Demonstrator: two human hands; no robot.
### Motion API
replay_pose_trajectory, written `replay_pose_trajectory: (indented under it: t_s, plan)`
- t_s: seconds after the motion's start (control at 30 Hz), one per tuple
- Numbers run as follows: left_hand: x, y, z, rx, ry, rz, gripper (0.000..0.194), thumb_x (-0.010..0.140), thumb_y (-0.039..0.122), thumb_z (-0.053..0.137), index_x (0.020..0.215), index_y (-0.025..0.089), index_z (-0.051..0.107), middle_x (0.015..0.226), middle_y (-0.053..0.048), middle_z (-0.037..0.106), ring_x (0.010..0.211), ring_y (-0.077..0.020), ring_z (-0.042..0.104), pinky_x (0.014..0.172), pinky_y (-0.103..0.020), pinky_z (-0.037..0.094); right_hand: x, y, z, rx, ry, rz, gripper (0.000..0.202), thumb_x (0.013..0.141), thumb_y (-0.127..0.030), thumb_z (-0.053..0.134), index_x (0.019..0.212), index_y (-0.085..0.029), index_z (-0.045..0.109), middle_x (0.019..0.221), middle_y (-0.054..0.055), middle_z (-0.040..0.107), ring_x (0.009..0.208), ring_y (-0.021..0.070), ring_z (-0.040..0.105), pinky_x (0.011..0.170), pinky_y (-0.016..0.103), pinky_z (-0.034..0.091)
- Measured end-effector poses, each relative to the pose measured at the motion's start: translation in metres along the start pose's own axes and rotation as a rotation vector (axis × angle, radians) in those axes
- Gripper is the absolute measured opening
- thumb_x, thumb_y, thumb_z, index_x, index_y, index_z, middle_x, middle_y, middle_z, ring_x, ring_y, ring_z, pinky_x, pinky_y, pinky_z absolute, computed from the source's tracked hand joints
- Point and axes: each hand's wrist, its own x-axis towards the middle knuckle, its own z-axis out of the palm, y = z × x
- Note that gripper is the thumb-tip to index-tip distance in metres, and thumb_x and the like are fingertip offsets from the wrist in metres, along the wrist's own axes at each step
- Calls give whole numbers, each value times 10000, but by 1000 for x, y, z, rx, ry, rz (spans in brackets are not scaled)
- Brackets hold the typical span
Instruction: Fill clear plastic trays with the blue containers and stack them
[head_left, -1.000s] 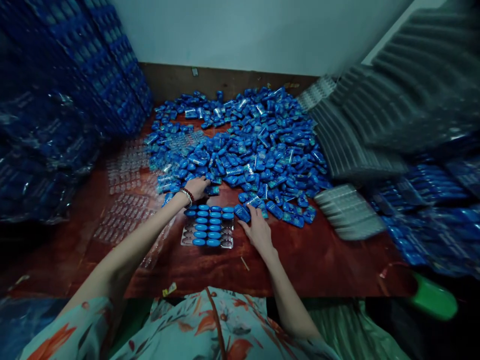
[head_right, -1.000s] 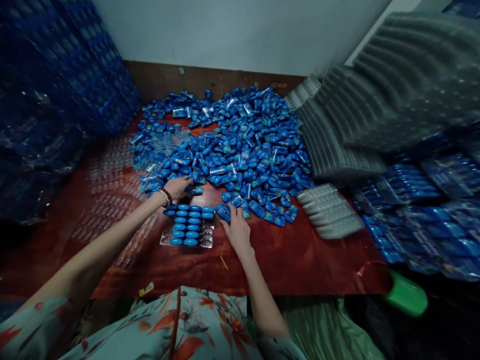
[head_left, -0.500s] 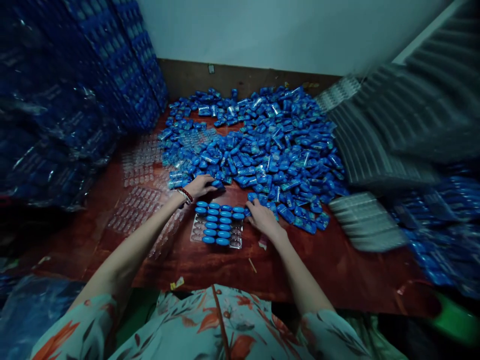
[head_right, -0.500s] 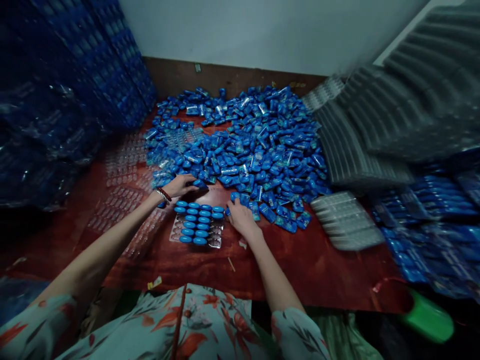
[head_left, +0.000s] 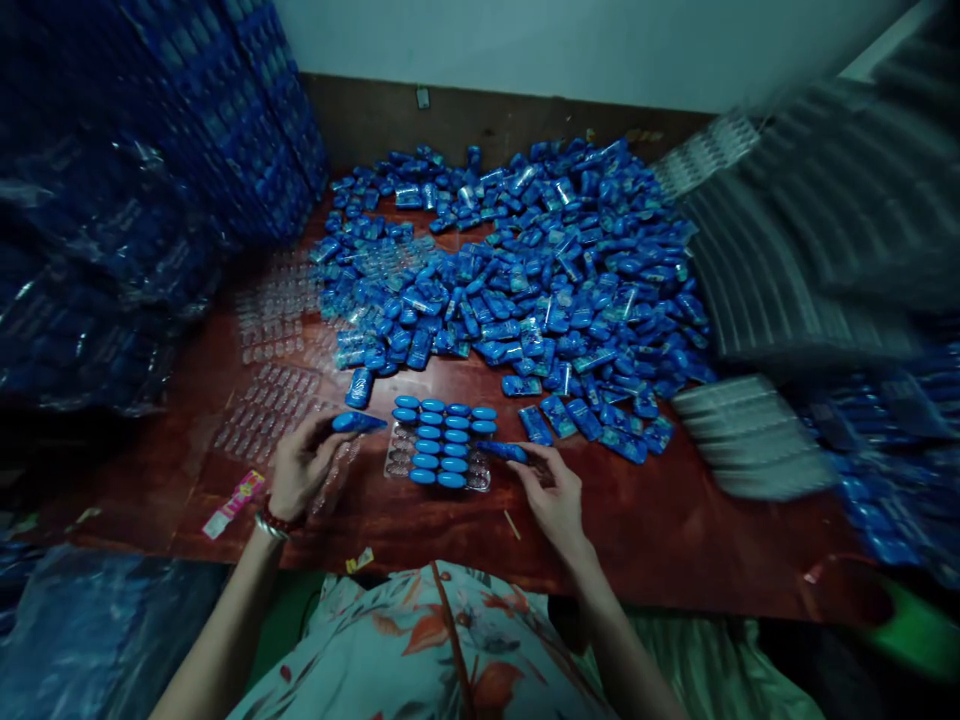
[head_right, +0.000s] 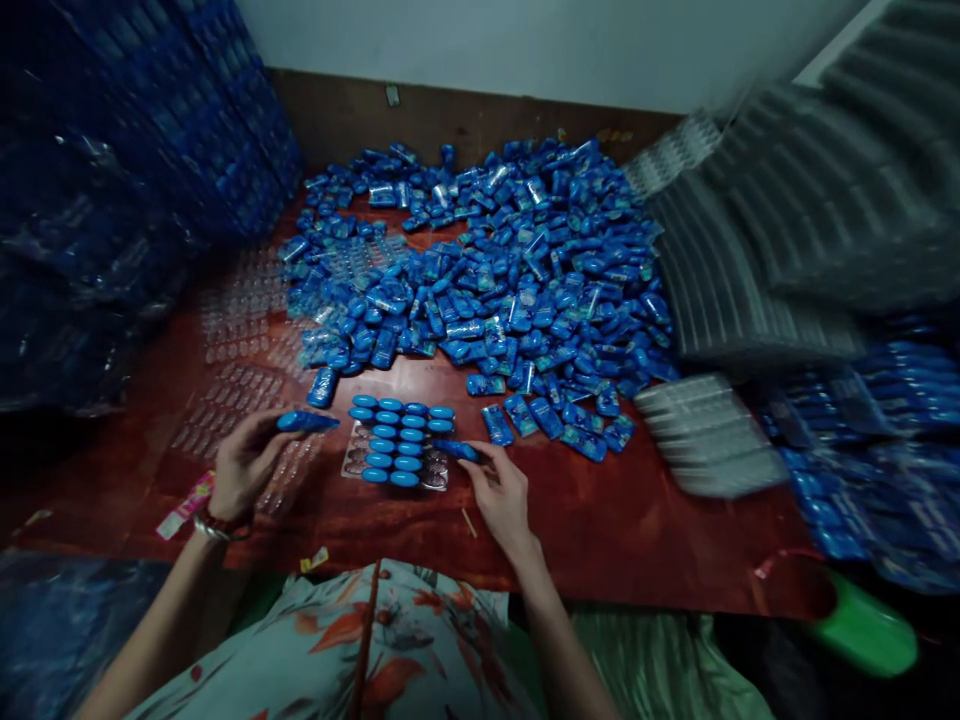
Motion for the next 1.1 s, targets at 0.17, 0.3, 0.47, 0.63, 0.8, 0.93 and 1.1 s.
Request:
replay_pose_trajectory:
  t_s: [0.17,0.3,0.47,0.63,0.8,0.93,1.1]
  plan:
    - [-29,-19,40,45,-27,35,188,872,236,490,1019,160,580,922,-54,678,825,-154,646,752,-282,535,16,3,9,-300,-240,-423,270,901,-162,421,1131,-209,553,1009,79,620,939,175,601,827,322,501]
    - [-19,-35,55,135,-117,314,238,880,159,454,1100,162,545,956,-71,663,866,-155,634,782,-285,527,29,-6,0,-614,-376,-665,377,875,-59,341,1183,-177,524,946,93,600,855,179,579,741,301,491]
    - [-1,-38,47,294,-330,582,359,897,107,375,1242,152,464,1048,-118,625,975,-182,608,798,-298,525,45,-19,0,-905,-452,-812,330,882,-78,355,1127,-157,561,864,89,597,723,172,541,634,285,429]
    - [7,-39,45,357,-361,668,385,909,104,335,1278,165,424,1020,-105,616,924,-165,616,773,-279,528,58,-24,2,-970,-514,-813,305,903,-113,369,1134,-176,557,917,86,604,751,165,542,648,280,400]
    - [14,-44,44,409,-423,745,375,907,104,321,1260,154,437,1035,-119,608,948,-175,602,782,-290,524,59,-21,1,-991,-506,-822,309,908,-120,380,1156,-177,555,941,87,612,758,163,534,640,282,369]
    - [15,-40,42,538,-509,595,350,892,112,351,1213,176,475,1026,-102,615,894,-169,612,768,-297,518,50,-20,4,-993,-397,-846,312,918,-150,405,1187,-172,560,859,75,618,704,155,525,612,279,344]
    - [9,-33,39,381,-387,372,279,898,290,431,1146,170,470,964,-75,626,864,-174,613,760,-297,505,34,-10,-9,-851,-114,-633,333,937,-288,427,1238,-207,544,801,31,616,683,133,547,661,245,383]
